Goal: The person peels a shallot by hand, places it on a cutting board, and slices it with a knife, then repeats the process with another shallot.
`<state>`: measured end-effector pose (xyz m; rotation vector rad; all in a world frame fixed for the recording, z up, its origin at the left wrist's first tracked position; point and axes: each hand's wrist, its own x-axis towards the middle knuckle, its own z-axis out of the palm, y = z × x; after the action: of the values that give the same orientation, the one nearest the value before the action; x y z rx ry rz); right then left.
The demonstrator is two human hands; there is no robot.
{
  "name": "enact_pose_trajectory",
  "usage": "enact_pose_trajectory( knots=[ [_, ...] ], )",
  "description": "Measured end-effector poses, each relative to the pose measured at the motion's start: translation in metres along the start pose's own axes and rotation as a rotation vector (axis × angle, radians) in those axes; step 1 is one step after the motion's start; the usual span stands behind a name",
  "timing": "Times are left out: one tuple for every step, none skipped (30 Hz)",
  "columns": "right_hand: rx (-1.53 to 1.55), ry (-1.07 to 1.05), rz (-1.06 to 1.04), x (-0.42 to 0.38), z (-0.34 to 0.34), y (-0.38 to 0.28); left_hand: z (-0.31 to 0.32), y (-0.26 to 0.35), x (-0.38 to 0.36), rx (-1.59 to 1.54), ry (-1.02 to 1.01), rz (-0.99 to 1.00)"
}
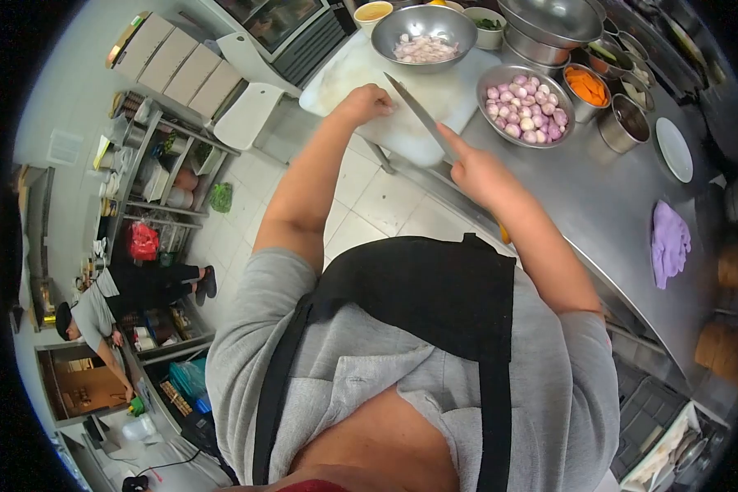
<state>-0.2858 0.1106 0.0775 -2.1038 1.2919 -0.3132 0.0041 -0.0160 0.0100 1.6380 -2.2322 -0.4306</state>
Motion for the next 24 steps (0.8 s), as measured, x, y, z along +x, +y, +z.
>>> enact_pose_trajectory(
  knots=[
    [0.034, 0.001, 0.011, -0.002, 0.001, 0.002, 0.000, 0.000, 0.001, -0.004, -0.070, -0.007],
    [0.035, 0.000, 0.015, -0.004, 0.001, 0.004, 0.002, 0.001, 0.000, -0.007, -0.073, -0.006],
    [0.036, -0.003, 0.019, -0.006, 0.002, 0.005, 0.004, 0.003, -0.001, 0.029, -0.059, -0.131],
    [0.038, -0.005, 0.022, -0.007, 0.002, 0.005, 0.004, 0.005, -0.002, 0.066, -0.044, -0.257],
    [0.041, -0.005, 0.024, -0.007, 0.005, 0.005, 0.006, 0.007, -0.001, 0.067, -0.048, -0.256],
    [0.049, -0.051, 0.063, -0.007, 0.008, 0.004, 0.009, 0.009, 0.002, 0.110, -0.092, -0.387],
    [0.055, -0.096, 0.101, -0.006, 0.011, 0.003, 0.010, 0.010, 0.005, 0.154, -0.134, -0.517],
    [0.058, -0.094, 0.102, -0.004, 0.013, 0.004, 0.011, 0.010, 0.005, 0.157, -0.135, -0.515],
    [0.011, -0.124, 0.080, -0.002, 0.016, 0.004, 0.011, 0.011, 0.002, 0.074, -0.138, -0.535],
    [-0.035, -0.156, 0.058, 0.000, 0.017, 0.004, 0.011, 0.014, -0.002, -0.010, -0.142, -0.555],
    [-0.033, -0.157, 0.058, 0.000, 0.017, 0.003, 0.014, 0.014, -0.006, -0.009, -0.143, -0.556],
    [-0.039, -0.167, 0.065, 0.001, 0.017, 0.002, 0.018, 0.012, -0.010, -0.031, -0.016, -0.513],
    [-0.044, -0.177, 0.071, 0.003, 0.017, 0.001, 0.021, 0.011, -0.013, -0.053, 0.112, -0.469],
    [-0.043, -0.179, 0.069, 0.005, 0.020, 0.004, 0.021, 0.008, -0.013, -0.051, 0.112, -0.472],
    [-0.052, -0.162, 0.051, 0.009, 0.023, 0.009, 0.018, 0.009, -0.014, -0.099, 0.087, -0.401],
    [-0.061, -0.144, 0.035, 0.012, 0.024, 0.011, 0.015, 0.011, -0.014, -0.147, 0.062, -0.329],
    [-0.059, -0.143, 0.034, 0.012, 0.024, 0.012, 0.012, 0.013, -0.015, -0.144, 0.061, -0.329],
    [-0.048, -0.144, 0.055, 0.011, 0.021, 0.009, 0.012, 0.014, -0.015, -0.141, 0.046, -0.311],
    [-0.038, -0.145, 0.077, 0.011, 0.020, 0.008, 0.011, 0.015, -0.015, -0.137, 0.031, -0.293],
    [-0.039, -0.143, 0.076, 0.011, 0.020, 0.009, 0.011, 0.016, -0.014, -0.136, 0.032, -0.292],
    [-0.047, -0.133, 0.057, 0.011, 0.021, 0.011, 0.013, 0.017, -0.013, -0.112, 0.049, -0.282],
    [-0.055, -0.124, 0.038, 0.010, 0.021, 0.011, 0.014, 0.017, -0.013, -0.089, 0.065, -0.271],
    [-0.055, -0.124, 0.039, 0.009, 0.019, 0.008, 0.015, 0.017, -0.012, -0.089, 0.064, -0.271],
    [-0.080, -0.145, 0.055, 0.006, 0.013, 0.001, 0.014, 0.017, -0.010, -0.039, 0.052, -0.248]
  ],
)
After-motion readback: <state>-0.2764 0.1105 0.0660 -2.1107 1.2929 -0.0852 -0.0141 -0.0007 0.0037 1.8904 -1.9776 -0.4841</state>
